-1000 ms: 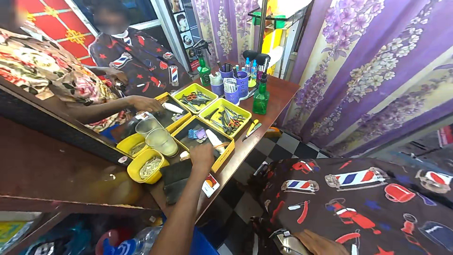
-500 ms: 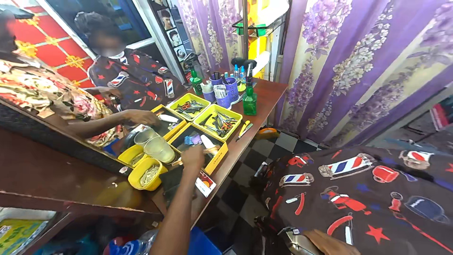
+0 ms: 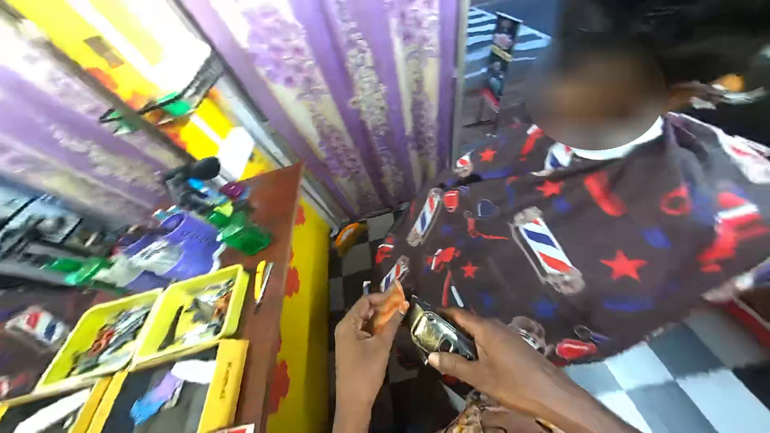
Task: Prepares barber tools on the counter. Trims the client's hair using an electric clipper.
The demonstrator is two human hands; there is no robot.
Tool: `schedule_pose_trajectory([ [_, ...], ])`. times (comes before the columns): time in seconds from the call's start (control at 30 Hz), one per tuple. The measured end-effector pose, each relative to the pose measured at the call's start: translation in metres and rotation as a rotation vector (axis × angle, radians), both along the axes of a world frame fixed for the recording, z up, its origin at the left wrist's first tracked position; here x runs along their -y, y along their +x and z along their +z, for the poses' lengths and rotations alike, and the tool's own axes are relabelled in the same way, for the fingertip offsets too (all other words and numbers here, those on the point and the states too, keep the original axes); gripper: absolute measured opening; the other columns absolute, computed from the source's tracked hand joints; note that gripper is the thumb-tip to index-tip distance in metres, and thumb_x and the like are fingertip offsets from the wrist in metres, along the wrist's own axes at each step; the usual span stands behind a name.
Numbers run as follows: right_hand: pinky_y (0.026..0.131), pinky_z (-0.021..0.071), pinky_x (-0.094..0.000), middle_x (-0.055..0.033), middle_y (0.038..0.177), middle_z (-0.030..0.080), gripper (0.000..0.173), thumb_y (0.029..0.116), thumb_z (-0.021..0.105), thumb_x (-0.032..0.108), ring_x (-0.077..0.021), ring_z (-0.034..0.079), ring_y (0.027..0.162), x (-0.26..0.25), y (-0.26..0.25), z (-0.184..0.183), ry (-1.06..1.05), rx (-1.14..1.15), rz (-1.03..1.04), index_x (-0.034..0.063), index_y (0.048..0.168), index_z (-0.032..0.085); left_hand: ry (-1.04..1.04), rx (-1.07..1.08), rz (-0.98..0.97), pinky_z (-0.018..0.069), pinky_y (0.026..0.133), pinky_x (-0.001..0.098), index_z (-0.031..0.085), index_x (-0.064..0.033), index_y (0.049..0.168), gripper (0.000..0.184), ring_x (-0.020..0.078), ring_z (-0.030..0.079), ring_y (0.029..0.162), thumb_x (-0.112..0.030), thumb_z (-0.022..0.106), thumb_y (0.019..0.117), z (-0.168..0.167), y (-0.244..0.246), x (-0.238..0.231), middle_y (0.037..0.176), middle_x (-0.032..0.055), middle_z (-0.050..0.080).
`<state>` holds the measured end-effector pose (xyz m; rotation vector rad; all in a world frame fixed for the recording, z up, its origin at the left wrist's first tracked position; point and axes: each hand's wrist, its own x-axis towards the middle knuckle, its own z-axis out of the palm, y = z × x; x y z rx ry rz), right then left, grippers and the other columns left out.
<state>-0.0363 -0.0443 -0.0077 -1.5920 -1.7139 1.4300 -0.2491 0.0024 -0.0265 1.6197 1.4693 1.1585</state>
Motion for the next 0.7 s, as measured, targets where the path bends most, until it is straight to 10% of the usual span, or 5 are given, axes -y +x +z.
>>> schedule_pose_trajectory([
  [0.27, 0.09, 0.0564, -0.0499, -0.0097, 0.121, 0.069, 0.075, 0.0927, 0.065, 0.06, -0.0252, 0.07, 0.102, 0.036, 0.06, 0.002, 0.027, 0.006, -0.175, 0.0243, 0.154, 0.042, -0.141, 0.241, -0.231, 0.0565, 0.067, 0.0189, 0.077, -0.0004, 0.097, 0.014, 0.0069, 0.069, 0.073, -0.009, 0.078, 0.0857, 0.01, 0.071, 0.003, 0.086, 0.0051, 0.076],
  [0.53, 0.091, 0.0554, -0.051, -0.0113, 0.122, 0.068, 0.075, 0.0942, 0.064, 0.058, -0.026, 0.069, 0.106, 0.057, 0.103, -0.003, 0.06, -0.044, -0.22, 0.0249, 0.157, 0.038, -0.374, 0.303, -0.231, 0.0403, 0.048, 0.015, 0.074, -0.0021, 0.095, 0.025, 0.0015, 0.049, 0.053, -0.015, 0.054, 0.1039, 0.015, 0.12, 0.019, 0.073, -0.0008, 0.063],
  [0.7, 0.09, 0.0553, -0.0549, -0.0169, 0.119, 0.07, 0.076, 0.0953, 0.068, 0.05, -0.0312, 0.07, 0.103, 0.067, 0.131, -0.013, 0.126, -0.086, -0.181, 0.0172, 0.157, 0.039, -0.415, 0.384, -0.27, 0.0483, 0.055, 0.0164, 0.071, -0.0018, 0.101, 0.026, 0.0008, 0.054, 0.056, -0.011, 0.047, 0.1049, 0.009, 0.143, 0.036, 0.073, -0.0033, 0.064],
])
